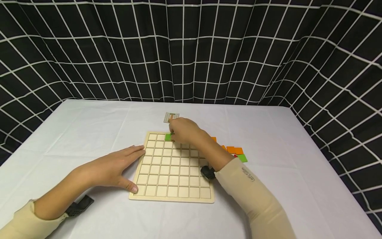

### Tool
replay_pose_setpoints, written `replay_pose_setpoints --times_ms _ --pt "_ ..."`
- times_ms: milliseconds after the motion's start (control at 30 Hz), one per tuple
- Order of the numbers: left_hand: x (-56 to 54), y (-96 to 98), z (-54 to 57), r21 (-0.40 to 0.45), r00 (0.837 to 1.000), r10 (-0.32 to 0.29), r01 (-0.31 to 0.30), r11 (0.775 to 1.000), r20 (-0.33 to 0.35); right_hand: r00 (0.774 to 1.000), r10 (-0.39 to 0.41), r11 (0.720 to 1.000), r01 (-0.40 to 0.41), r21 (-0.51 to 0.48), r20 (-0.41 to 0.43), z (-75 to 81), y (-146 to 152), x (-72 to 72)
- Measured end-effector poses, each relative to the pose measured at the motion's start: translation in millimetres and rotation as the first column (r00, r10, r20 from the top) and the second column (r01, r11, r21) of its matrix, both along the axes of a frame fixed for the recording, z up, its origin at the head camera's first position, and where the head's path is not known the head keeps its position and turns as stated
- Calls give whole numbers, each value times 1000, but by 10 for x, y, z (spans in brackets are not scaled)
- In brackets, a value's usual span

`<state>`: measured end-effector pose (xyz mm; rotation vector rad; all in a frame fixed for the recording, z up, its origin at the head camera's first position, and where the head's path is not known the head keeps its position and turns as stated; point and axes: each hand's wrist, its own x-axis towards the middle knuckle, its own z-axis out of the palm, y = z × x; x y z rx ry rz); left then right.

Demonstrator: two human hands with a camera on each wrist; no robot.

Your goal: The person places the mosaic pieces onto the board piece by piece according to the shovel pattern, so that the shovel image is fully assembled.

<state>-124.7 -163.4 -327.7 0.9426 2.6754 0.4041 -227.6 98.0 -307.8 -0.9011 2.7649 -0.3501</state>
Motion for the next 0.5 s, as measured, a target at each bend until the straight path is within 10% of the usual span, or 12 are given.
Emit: replay_pose_setpoints --times_ms 500 --pt "0 8 2 -7 1000 7 -6 1000 5 997 -69 993 70 -91 20 157 521 190"
